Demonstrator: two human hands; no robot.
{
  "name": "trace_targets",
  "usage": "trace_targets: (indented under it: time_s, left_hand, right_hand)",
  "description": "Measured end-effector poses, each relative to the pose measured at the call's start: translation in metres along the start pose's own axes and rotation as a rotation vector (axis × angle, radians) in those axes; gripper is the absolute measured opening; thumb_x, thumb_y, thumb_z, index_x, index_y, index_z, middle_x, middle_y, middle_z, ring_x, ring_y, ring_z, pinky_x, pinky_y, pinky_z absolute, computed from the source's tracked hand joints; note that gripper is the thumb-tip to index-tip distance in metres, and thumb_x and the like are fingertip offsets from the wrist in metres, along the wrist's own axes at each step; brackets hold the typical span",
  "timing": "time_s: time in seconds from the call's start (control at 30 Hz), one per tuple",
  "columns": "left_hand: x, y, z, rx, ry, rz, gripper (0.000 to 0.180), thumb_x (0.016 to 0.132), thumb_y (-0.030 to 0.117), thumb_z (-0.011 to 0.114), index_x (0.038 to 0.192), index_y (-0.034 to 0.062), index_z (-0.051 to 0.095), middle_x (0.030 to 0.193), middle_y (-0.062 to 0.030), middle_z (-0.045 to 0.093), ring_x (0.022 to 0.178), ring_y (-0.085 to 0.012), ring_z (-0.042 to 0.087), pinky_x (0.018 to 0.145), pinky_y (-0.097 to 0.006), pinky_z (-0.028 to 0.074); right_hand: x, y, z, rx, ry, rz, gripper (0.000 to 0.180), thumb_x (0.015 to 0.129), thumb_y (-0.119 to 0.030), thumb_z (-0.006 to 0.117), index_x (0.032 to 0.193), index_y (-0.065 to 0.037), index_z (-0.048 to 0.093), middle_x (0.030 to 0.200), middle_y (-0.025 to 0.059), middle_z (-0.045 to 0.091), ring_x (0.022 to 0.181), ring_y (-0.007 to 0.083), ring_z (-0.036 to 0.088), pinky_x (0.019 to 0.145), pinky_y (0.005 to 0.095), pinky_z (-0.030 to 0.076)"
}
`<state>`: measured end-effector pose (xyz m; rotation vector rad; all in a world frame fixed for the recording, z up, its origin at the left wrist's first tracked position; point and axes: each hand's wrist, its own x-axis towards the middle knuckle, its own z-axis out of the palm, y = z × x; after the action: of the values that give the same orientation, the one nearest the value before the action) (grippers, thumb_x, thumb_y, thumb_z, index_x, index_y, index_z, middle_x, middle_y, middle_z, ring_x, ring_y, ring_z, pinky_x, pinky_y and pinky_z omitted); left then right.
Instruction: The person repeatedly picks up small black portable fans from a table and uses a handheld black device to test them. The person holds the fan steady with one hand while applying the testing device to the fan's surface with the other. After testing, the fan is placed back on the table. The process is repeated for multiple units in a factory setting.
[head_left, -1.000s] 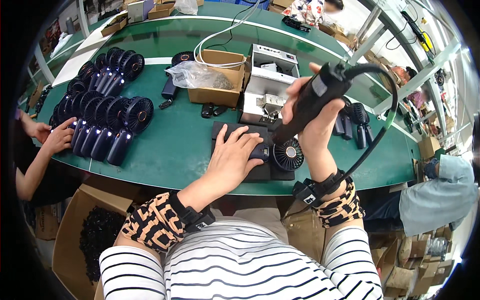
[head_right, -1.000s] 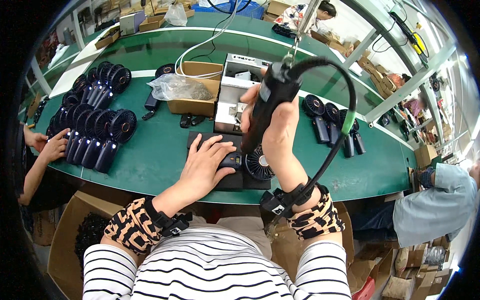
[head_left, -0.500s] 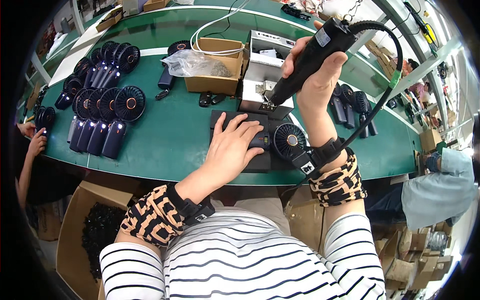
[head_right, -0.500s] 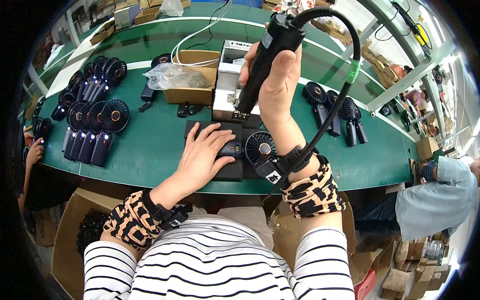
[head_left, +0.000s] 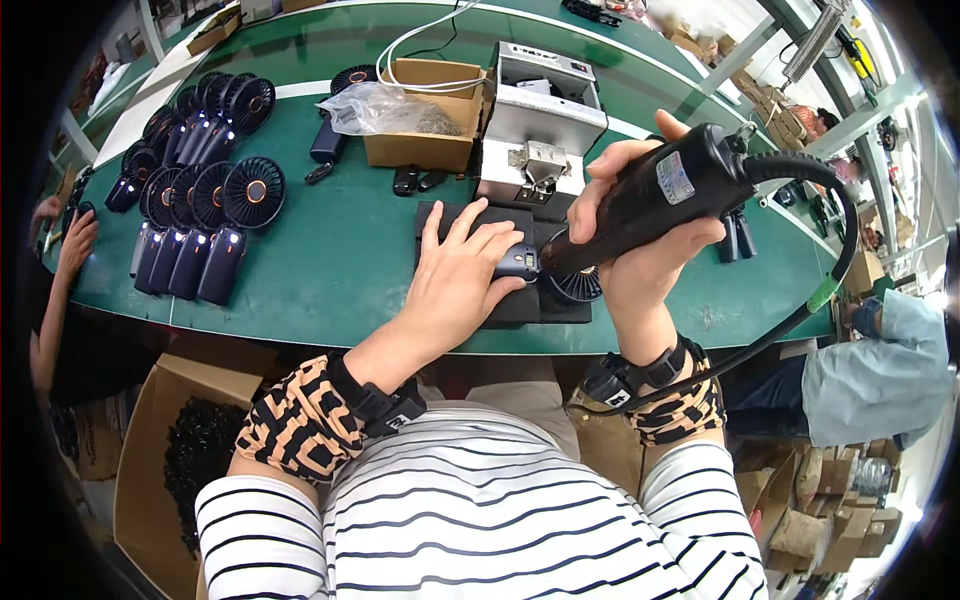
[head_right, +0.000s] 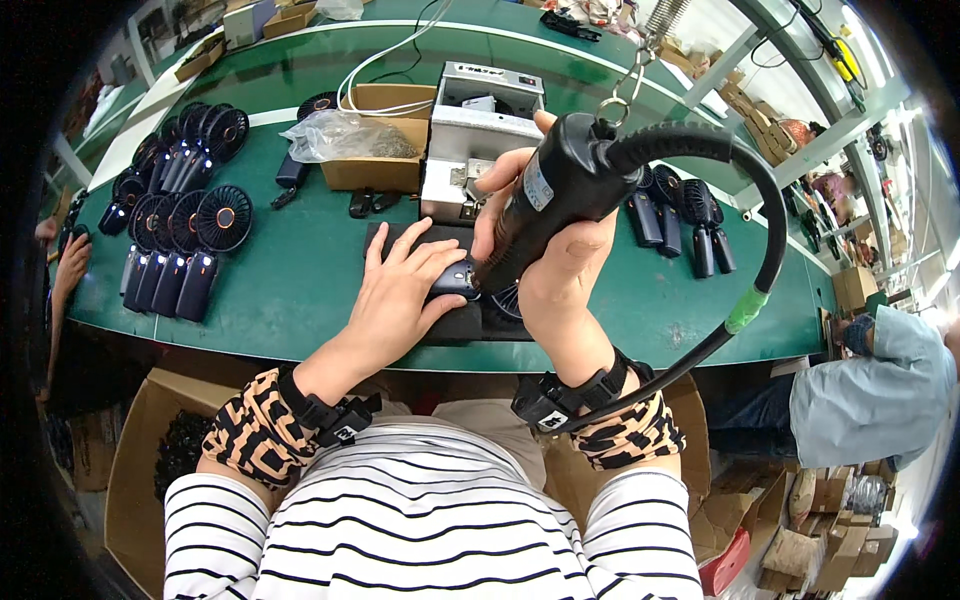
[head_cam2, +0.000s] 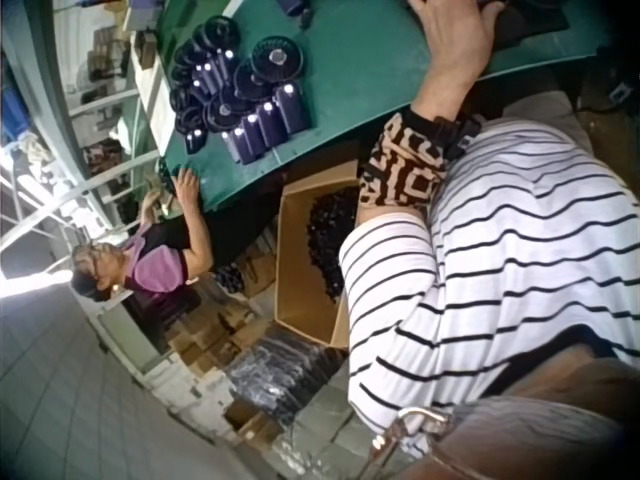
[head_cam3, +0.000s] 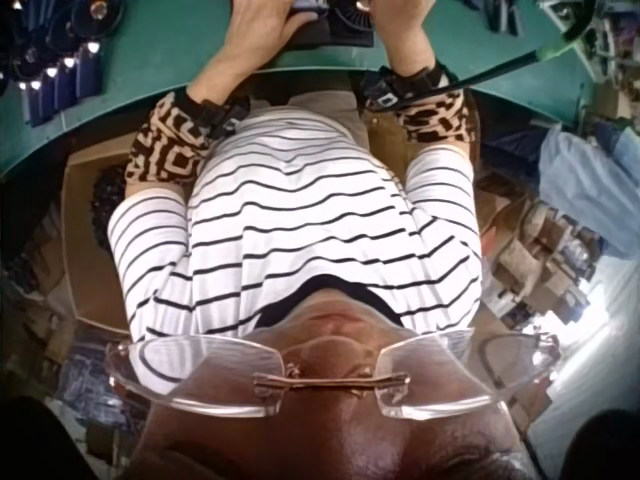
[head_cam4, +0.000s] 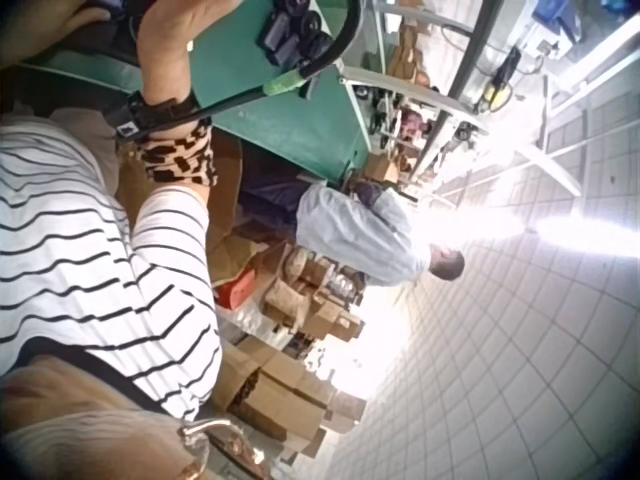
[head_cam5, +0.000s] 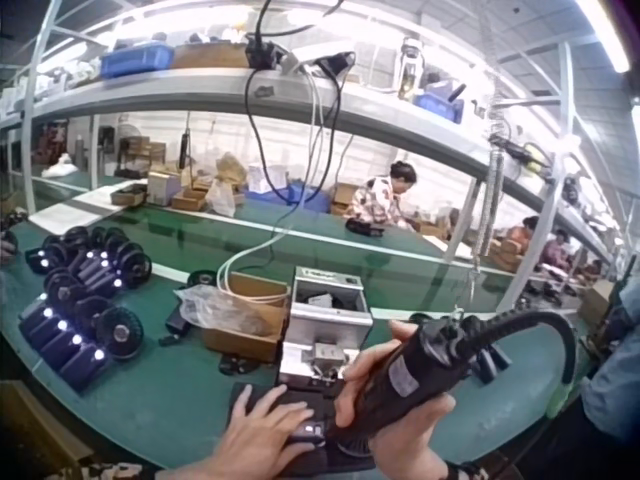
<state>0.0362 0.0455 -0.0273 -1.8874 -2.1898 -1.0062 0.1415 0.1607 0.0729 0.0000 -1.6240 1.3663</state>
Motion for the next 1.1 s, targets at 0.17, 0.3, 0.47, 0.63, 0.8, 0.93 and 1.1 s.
trace_targets:
  time_s: [0.17,0.3,0.47,0.63,0.8,0.93,1.1]
  left_hand:
    - [0.001,-0.001,0.0,-0.004,-0.002,0.013,0.048,0.079,0.027,0.073,0.121,0.009,0.06,0.129,-0.0071,0.058,0.136,-0.0306,0.037,0.113,-0.06,0.015]
    - [0.0,-0.001,0.001,0.005,0.01,0.021,0.05,0.078,0.027,0.074,0.123,0.009,0.059,0.129,-0.0073,0.058,0.135,-0.0301,0.039,0.113,-0.06,0.013]
    - [-0.001,-0.001,0.004,0.017,-0.004,0.028,0.056,0.077,0.026,0.074,0.128,0.0098,0.056,0.13,-0.0071,0.058,0.132,-0.029,0.043,0.114,-0.061,0.011]
    - [0.001,0.0,0.004,0.087,-0.043,0.055,0.062,0.077,0.026,0.074,0.132,0.0088,0.053,0.13,-0.0066,0.058,0.132,-0.0261,0.044,0.114,-0.061,0.012]
    - [0.008,0.001,0.002,0.097,-0.078,0.092,0.064,0.073,0.021,0.077,0.13,0.0066,0.053,0.117,-0.0073,0.06,0.119,-0.0268,0.053,0.112,-0.054,0.023]
    - [0.02,0.0,-0.014,-0.015,-0.1,0.071,0.055,0.07,0.014,0.079,0.119,0.0034,0.057,0.097,-0.0105,0.053,0.095,-0.0305,0.058,0.09,-0.042,0.045]
    - [0.004,-0.01,-0.043,-0.267,-0.055,-0.177,0.037,0.081,0.02,0.073,0.109,0.0018,0.056,0.098,-0.0128,0.052,0.08,-0.0304,0.058,0.075,-0.037,0.048]
  right_hand:
    - [-0.005,0.007,-0.003,0.008,0.038,0.02,0.101,0.077,-0.083,0.041,0.137,-0.002,0.031,0.089,0.0128,0.056,0.05,0.0158,0.054,0.044,0.0277,0.047]
    - [-0.011,0.011,-0.005,0.096,0.069,0.065,0.102,0.073,-0.085,0.042,0.135,-0.003,0.032,0.084,0.0105,0.053,0.049,0.016,0.052,0.043,0.029,0.046]
    - [-0.017,0.013,-0.007,0.134,0.012,0.084,0.103,0.07,-0.088,0.043,0.13,-0.005,0.035,0.08,0.0105,0.052,0.046,0.0174,0.05,0.041,0.0303,0.045]
    - [-0.026,0.015,-0.009,0.198,-0.093,0.014,0.101,0.069,-0.087,0.047,0.13,-0.006,0.038,0.076,0.0122,0.052,0.043,0.0198,0.05,0.039,0.0312,0.044]
    - [-0.023,0.013,-0.008,0.158,-0.086,0.028,0.099,0.072,-0.085,0.046,0.131,-0.006,0.039,0.08,0.013,0.054,0.046,0.0203,0.052,0.042,0.0306,0.044]
    - [0.005,-0.014,-0.007,0.171,-0.045,0.032,0.095,0.08,-0.081,0.041,0.136,-0.004,0.035,0.085,0.0123,0.055,0.048,0.0152,0.051,0.042,0.028,0.042]
    - [0.004,-0.036,-0.021,0.09,0.105,-0.042,0.095,0.082,-0.079,0.039,0.137,-0.002,0.033,0.087,0.0118,0.055,0.048,0.0131,0.051,0.041,0.0244,0.042]
